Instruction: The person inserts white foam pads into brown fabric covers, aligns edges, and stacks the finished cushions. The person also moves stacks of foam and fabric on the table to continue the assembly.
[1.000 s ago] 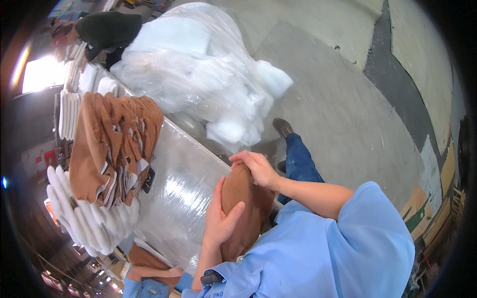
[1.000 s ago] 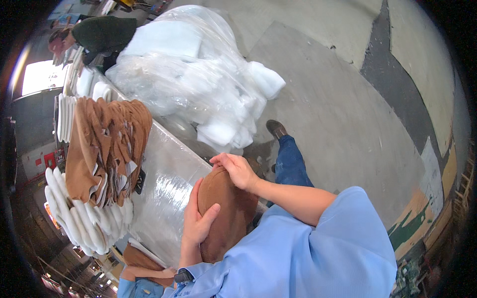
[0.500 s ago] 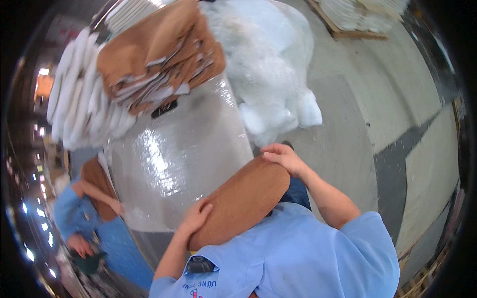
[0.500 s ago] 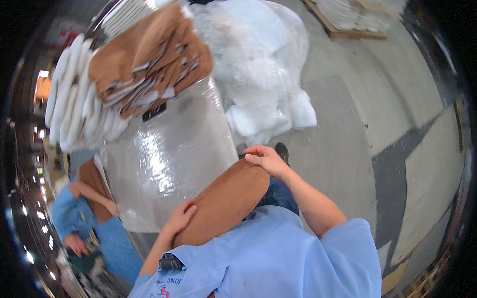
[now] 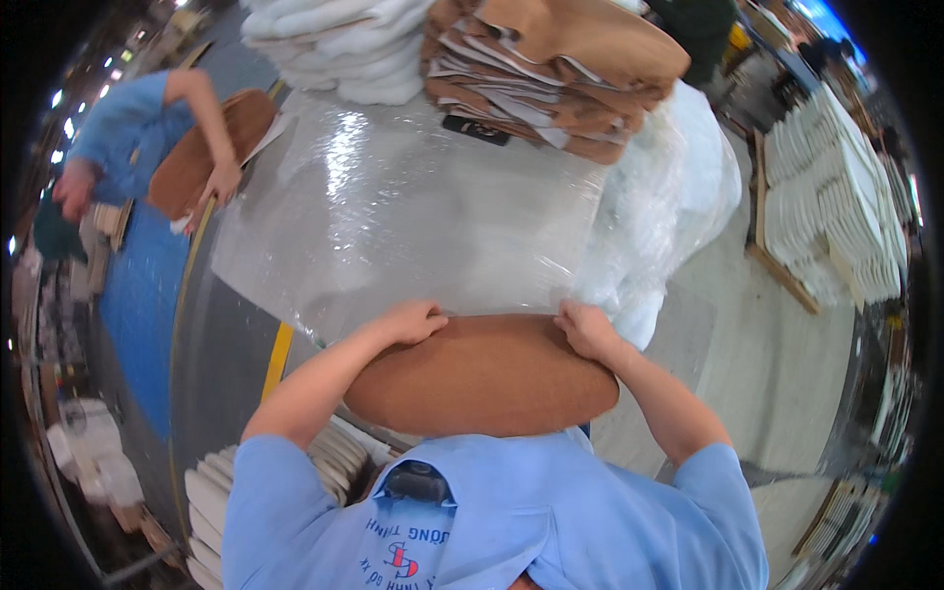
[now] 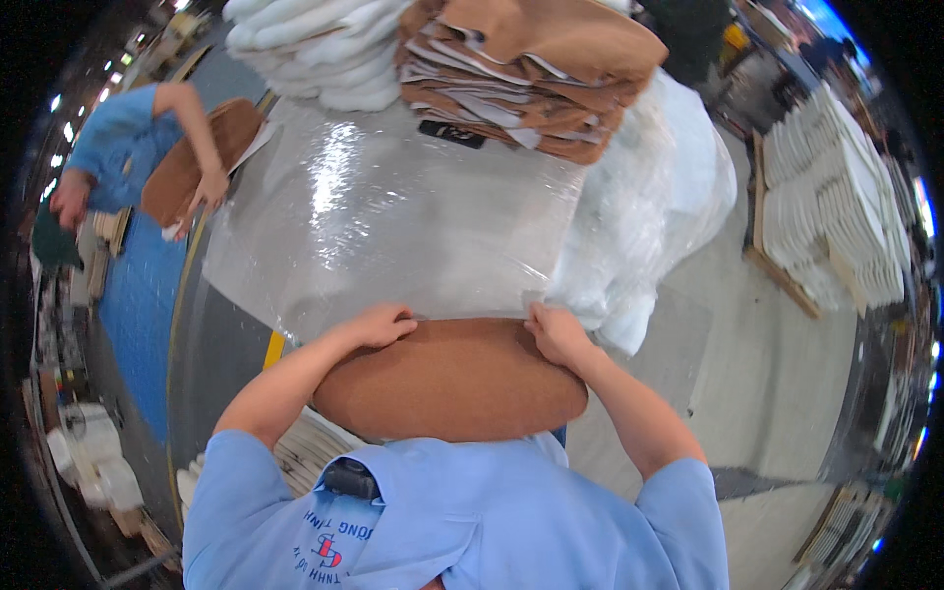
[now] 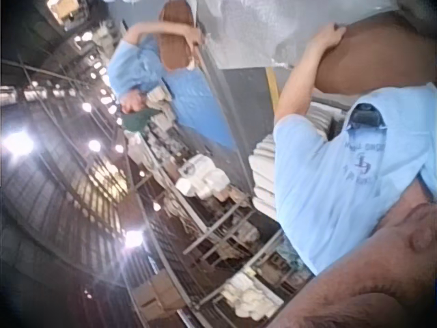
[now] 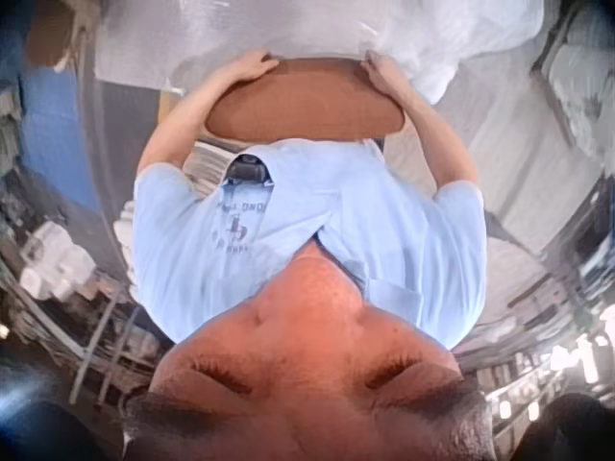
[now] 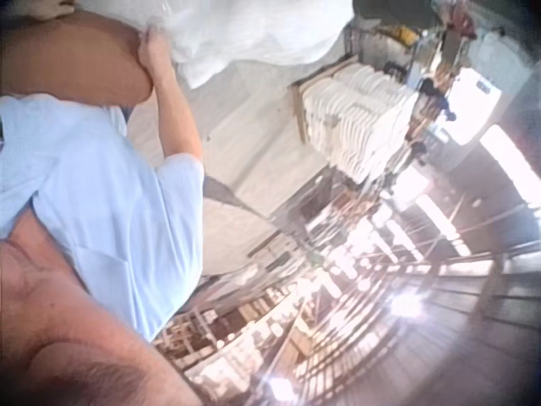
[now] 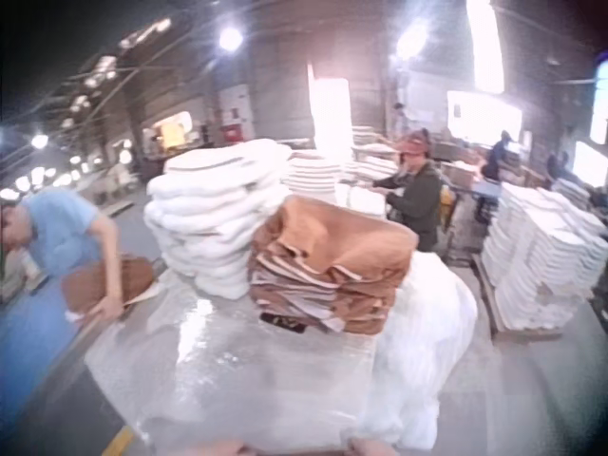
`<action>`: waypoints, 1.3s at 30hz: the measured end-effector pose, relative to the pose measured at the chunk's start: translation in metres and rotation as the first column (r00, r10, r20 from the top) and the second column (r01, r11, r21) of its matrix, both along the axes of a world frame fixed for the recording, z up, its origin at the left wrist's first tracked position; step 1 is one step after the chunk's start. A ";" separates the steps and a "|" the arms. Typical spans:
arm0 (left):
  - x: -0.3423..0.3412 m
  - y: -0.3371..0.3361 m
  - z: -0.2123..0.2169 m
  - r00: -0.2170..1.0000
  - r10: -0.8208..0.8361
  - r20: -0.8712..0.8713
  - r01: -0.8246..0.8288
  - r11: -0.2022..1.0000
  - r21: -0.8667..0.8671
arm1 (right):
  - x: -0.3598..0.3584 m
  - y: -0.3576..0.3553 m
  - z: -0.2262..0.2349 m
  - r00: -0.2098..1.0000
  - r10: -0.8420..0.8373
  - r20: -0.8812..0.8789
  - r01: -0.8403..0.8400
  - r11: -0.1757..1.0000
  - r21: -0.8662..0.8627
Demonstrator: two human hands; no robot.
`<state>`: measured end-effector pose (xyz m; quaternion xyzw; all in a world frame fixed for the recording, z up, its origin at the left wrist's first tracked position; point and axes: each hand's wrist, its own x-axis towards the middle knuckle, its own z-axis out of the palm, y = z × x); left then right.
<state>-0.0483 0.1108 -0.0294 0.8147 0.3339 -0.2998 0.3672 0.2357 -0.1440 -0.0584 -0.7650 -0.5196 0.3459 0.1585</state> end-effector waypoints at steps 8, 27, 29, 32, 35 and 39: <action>-0.091 0.047 0.033 0.203 0.704 0.681 -0.819 0.504 -0.276 | -0.029 0.058 0.035 0.954 0.300 0.025 -0.282 0.919 -0.275; -0.110 -0.144 -0.036 0.358 0.933 0.030 -0.676 0.281 -0.681 | -0.112 0.043 0.026 0.995 0.084 -0.056 -0.089 0.991 -0.096; -0.143 -0.093 -0.007 0.054 0.998 0.016 -0.777 0.052 -0.627 | -0.113 0.020 0.028 0.997 0.047 -0.067 -0.050 0.998 -0.035; -0.141 -0.020 0.016 0.218 0.835 0.506 -0.856 0.412 -0.311 | -0.103 0.032 0.029 0.994 0.088 -0.067 -0.082 0.993 0.084; -0.074 0.014 0.048 0.738 0.363 0.569 -0.436 0.900 -0.009 | -0.106 0.032 0.028 0.991 0.126 -0.034 -0.123 0.988 0.098; 0.013 0.010 0.040 0.943 -0.330 0.046 0.330 0.944 0.016 | -0.110 0.039 0.019 0.986 0.167 0.000 -0.165 0.971 0.176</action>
